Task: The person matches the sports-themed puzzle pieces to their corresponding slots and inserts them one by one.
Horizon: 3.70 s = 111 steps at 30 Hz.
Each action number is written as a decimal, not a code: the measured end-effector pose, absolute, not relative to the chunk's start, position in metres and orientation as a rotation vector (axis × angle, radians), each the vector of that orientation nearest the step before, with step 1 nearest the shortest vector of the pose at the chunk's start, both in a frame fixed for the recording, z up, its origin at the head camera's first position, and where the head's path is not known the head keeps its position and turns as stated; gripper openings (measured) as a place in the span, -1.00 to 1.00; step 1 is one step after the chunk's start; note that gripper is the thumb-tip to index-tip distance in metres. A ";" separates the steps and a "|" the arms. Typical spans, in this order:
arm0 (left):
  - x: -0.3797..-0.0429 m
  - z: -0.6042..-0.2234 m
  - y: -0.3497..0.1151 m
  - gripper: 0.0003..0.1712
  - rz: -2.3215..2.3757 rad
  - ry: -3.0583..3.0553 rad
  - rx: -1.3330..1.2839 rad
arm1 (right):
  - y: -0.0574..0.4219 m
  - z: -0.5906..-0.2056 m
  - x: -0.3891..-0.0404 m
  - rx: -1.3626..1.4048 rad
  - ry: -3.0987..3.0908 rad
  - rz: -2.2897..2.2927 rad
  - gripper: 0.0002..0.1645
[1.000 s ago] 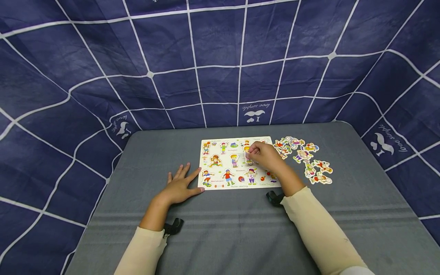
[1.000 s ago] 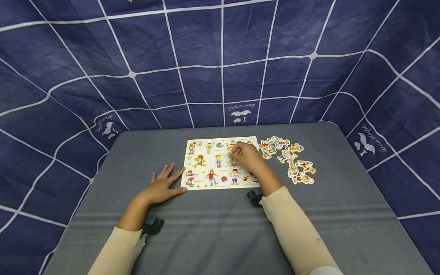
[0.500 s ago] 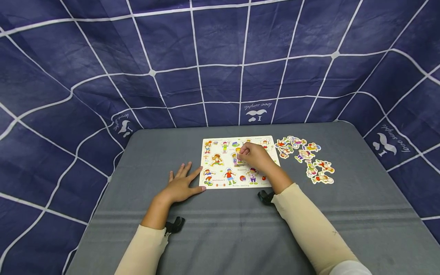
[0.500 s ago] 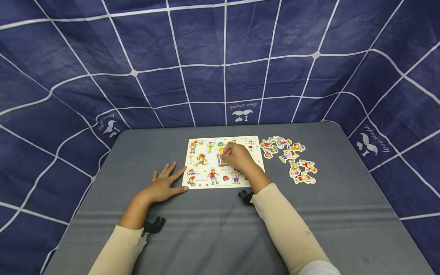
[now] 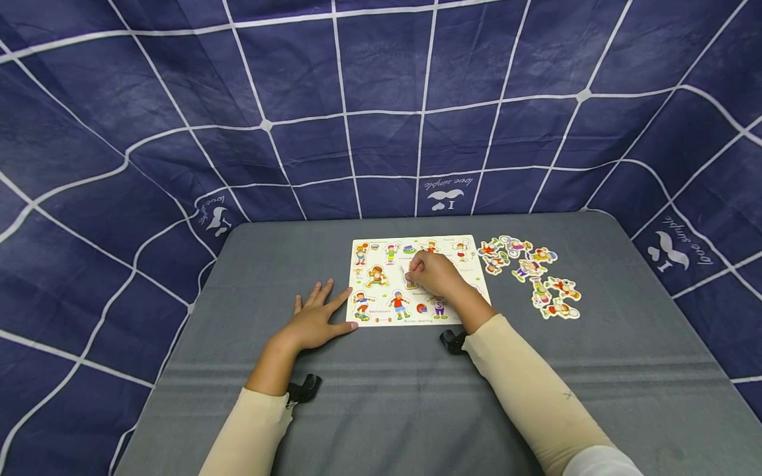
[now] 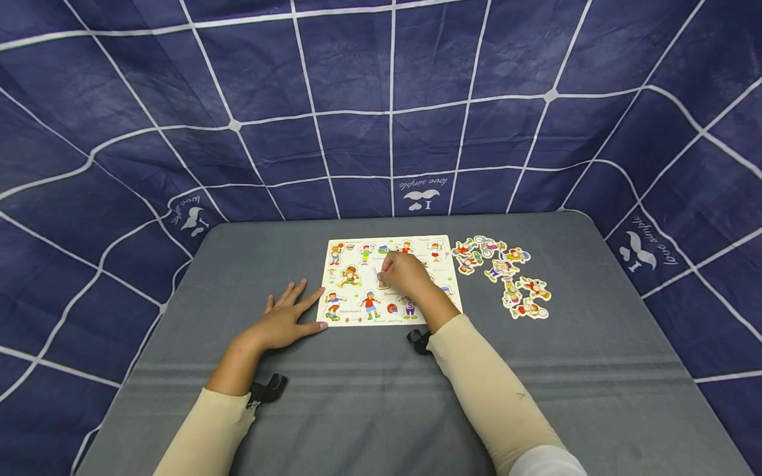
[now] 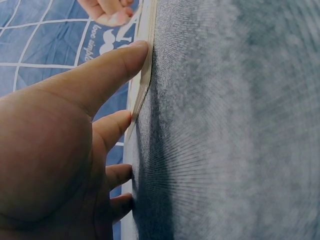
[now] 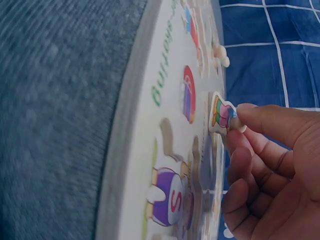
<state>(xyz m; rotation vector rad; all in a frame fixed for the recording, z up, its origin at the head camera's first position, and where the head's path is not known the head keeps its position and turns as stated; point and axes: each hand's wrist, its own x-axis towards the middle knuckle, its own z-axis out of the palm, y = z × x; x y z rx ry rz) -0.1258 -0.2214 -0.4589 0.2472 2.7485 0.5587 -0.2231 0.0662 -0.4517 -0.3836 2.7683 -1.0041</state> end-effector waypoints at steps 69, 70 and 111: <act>-0.127 -0.469 -0.224 -0.01 0.533 2.759 0.246 | 0.096 -0.455 -0.213 -0.141 2.419 -1.713 -0.72; -0.126 -0.469 -0.224 -0.01 0.533 2.758 0.246 | 0.097 -0.454 -0.212 -0.145 2.420 -1.719 -0.72; -0.127 -0.466 -0.223 -0.02 0.546 2.752 0.242 | 0.186 -0.453 -0.216 -0.050 2.638 -1.734 -0.64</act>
